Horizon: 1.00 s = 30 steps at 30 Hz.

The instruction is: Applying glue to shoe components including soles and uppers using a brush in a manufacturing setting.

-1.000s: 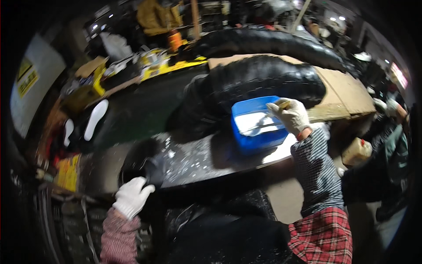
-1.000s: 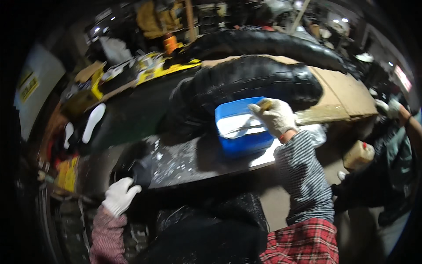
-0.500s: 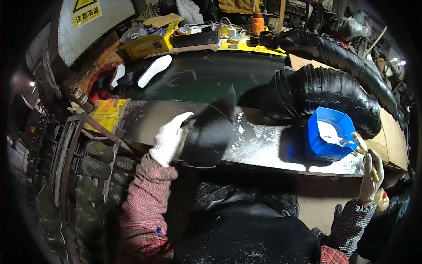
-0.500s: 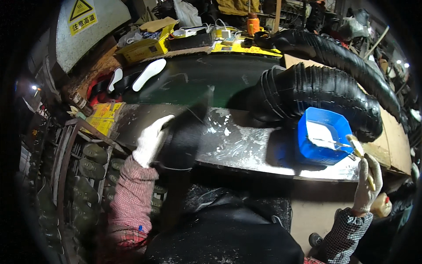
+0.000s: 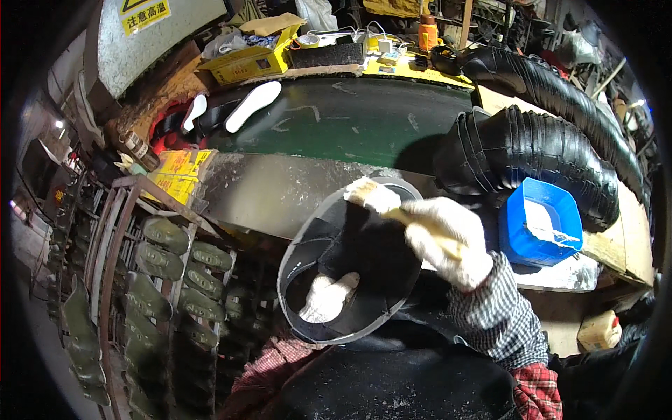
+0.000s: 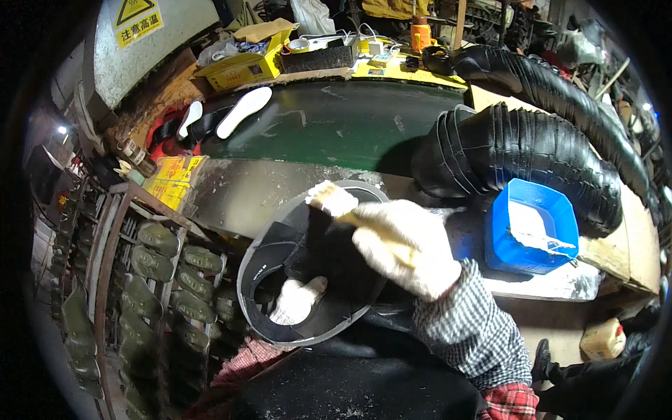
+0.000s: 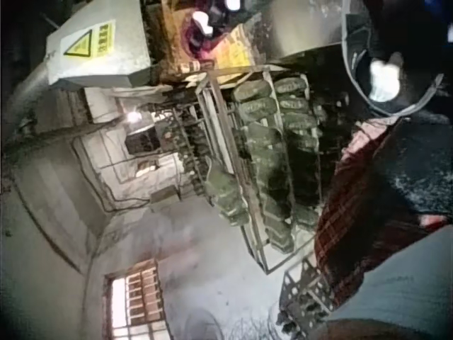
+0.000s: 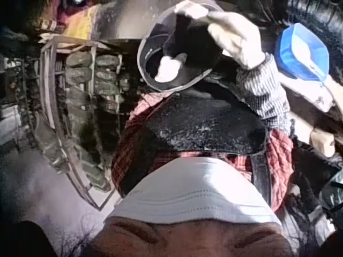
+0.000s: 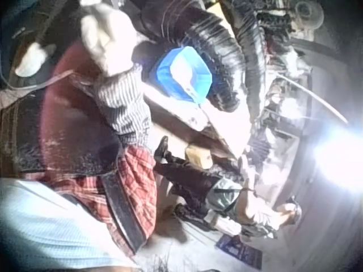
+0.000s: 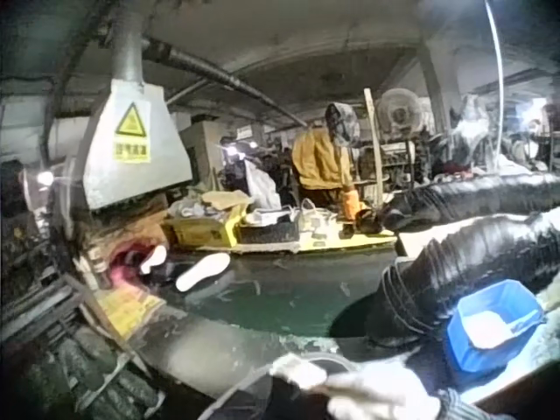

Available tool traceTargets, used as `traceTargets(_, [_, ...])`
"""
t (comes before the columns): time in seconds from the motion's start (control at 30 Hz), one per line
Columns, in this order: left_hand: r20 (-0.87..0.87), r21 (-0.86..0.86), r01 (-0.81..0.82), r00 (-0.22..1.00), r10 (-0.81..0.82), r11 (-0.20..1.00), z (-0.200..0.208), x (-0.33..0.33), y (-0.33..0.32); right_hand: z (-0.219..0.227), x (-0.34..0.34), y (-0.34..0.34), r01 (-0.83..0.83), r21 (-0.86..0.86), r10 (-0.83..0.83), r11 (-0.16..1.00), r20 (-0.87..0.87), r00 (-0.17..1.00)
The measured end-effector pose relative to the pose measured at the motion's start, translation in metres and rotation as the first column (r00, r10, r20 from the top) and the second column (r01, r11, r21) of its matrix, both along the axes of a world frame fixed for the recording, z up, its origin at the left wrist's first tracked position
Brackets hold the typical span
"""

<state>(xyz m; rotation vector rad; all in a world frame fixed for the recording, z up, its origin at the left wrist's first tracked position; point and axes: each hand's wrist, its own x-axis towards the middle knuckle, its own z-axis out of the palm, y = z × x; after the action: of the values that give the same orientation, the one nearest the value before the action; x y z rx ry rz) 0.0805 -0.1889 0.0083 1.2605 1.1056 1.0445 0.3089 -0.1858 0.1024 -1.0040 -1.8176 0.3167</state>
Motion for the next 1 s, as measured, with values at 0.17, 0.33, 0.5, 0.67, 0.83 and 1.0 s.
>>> traceTargets(0.17, [0.290, -0.197, 0.078, 0.957, -0.018, 0.977, -0.023, -0.015, 0.015, -0.035, 0.039, -0.029, 0.009, -0.548, -0.316, 0.836, -0.469, 0.825])
traceTargets(0.33, [0.277, -0.270, 0.153, 0.958, -0.075, 0.951, -0.054, -0.017, 0.021, 0.000, 0.031, -0.032, 0.239, -0.501, -0.483, 0.832, -0.441, 0.756])
traceTargets(0.5, [-0.255, 0.282, 0.132, 0.965, -0.059, 0.950, -0.039, 0.021, 0.007, 0.043, -0.054, -0.005, -0.156, -0.141, 0.165, 0.978, 0.053, 0.985])
traceTargets(0.67, [-0.590, 0.803, 0.530, 0.772, 0.236, 0.272, -0.043, 0.009, 0.064, 0.033, -0.060, -0.049, -0.386, -0.056, 0.388, 0.921, 0.042, 0.921])
traceTargets(0.83, [-0.609, 0.729, 0.569, 0.793, -0.018, 0.380, -0.007, -0.014, 0.095, -0.004, 0.019, -0.088, -0.297, -0.520, 0.212, 0.801, -0.217, 0.953])
traceTargets(1.0, [-0.537, 0.653, 0.445, 0.843, -0.041, 0.613, -0.008, -0.007, 0.076, -0.001, 0.032, -0.125, 0.002, -0.318, -0.008, 0.948, -0.017, 1.000])
